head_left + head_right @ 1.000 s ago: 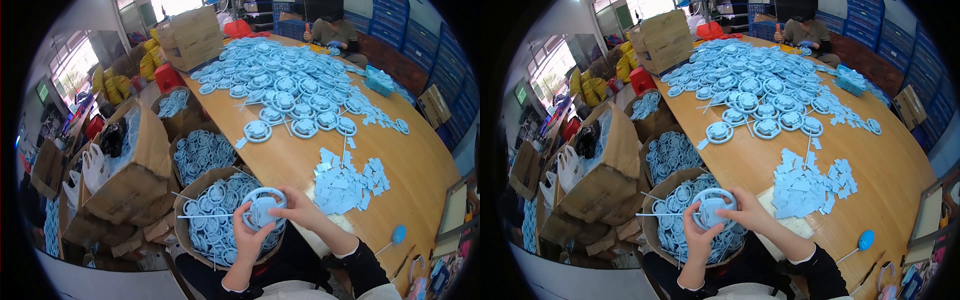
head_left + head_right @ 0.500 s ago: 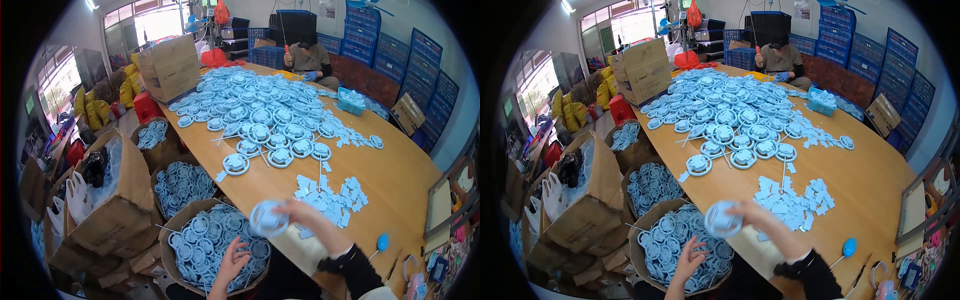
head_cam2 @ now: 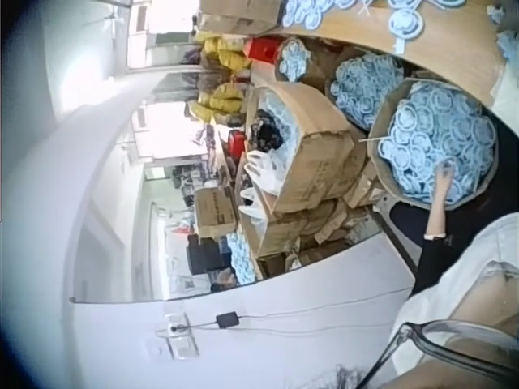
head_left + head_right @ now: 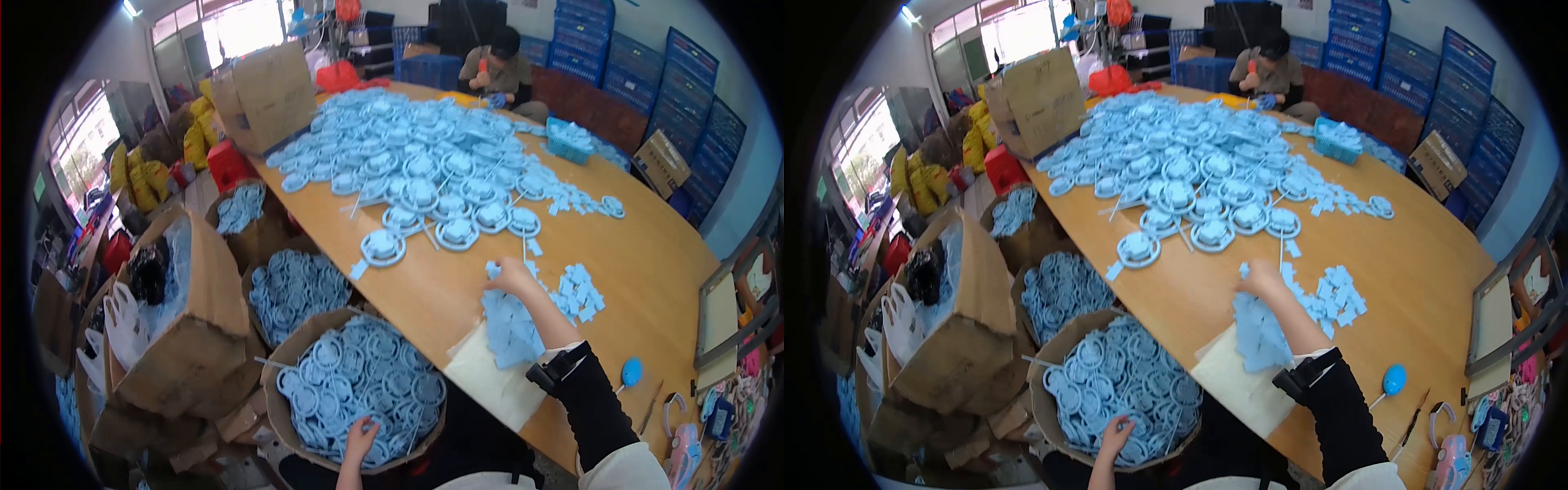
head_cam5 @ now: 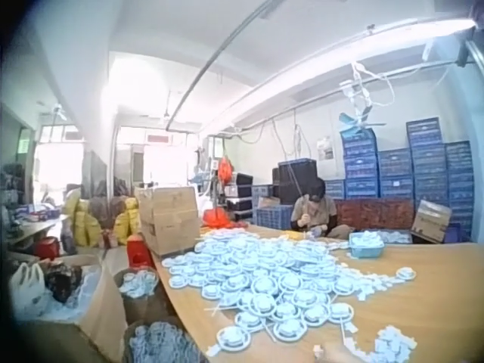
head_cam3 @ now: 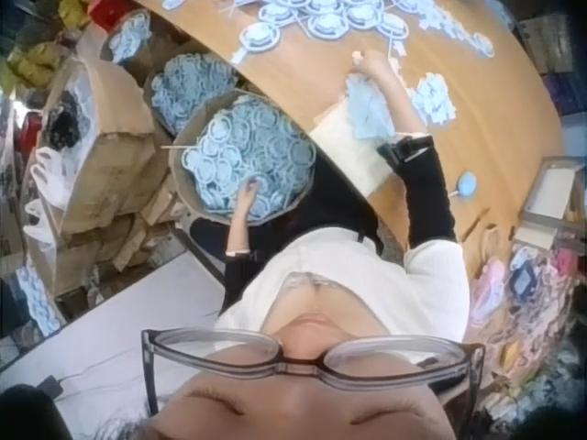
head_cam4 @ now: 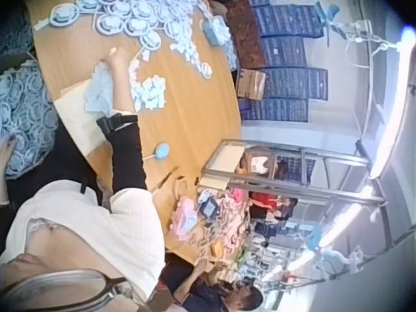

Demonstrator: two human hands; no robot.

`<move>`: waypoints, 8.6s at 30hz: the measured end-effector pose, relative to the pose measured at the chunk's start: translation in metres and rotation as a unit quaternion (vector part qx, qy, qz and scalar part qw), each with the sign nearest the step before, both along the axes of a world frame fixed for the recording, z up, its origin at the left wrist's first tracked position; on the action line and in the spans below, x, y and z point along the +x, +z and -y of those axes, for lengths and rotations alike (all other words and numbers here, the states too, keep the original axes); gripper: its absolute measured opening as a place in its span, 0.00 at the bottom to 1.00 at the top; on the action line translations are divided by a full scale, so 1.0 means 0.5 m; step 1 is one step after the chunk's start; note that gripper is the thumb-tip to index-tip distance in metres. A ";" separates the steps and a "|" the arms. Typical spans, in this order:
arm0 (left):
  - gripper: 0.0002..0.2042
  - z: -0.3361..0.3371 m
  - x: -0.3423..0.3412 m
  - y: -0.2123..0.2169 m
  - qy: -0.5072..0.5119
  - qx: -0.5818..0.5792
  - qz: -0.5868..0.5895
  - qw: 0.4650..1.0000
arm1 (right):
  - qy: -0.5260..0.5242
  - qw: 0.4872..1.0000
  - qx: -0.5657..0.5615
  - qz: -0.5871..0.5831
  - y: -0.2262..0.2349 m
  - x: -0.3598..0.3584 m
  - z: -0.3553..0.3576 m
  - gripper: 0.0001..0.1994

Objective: Assembling the plastic base and grill components of blue handheld toy fans at a factory workstation.

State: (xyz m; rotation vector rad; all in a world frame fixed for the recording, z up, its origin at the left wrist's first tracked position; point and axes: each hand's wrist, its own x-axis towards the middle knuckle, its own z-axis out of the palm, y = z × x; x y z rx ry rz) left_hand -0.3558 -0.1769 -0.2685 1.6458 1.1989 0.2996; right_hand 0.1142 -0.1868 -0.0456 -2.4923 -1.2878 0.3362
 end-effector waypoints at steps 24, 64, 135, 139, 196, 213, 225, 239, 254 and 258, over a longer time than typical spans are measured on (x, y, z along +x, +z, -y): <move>0.27 -0.001 0.125 -0.045 -0.154 0.266 -0.377 0.874 | -0.200 0.854 0.382 -0.291 0.045 0.005 0.124 0.08; 0.38 0.088 0.194 0.457 0.114 -0.261 0.593 0.754 | 0.201 0.842 0.274 -0.418 0.147 -0.380 0.119 0.11; 0.21 0.025 0.294 0.417 -0.012 0.235 0.293 0.927 | 0.270 0.731 0.382 -0.497 0.057 -0.353 0.047 0.20; 0.21 0.029 0.306 0.406 -0.085 0.238 0.231 0.940 | 0.243 0.721 0.375 -0.530 0.081 -0.329 0.089 0.19; 0.35 -0.059 0.156 -0.107 -0.120 0.268 -0.317 0.902 | -0.043 0.934 0.241 -0.260 0.158 -0.052 0.189 0.09; 0.33 -0.072 0.008 0.120 0.012 0.383 -0.040 0.923 | 0.049 0.791 0.296 -0.533 0.218 -0.175 0.116 0.07; 0.34 0.000 0.208 0.505 0.076 0.311 0.194 0.927 | 0.168 0.874 0.281 -0.359 0.191 -0.425 0.087 0.06; 0.33 0.036 0.212 0.532 0.111 0.381 0.132 0.909 | 0.195 0.872 0.365 -0.261 0.159 -0.465 0.092 0.06; 0.28 0.036 0.197 0.532 0.129 0.309 0.236 0.912 | 0.221 0.817 0.423 -0.325 0.112 -0.467 0.067 0.11; 0.21 0.022 0.198 0.521 0.125 0.386 0.188 0.894 | 0.137 0.724 0.331 -0.589 0.122 -0.451 0.061 0.19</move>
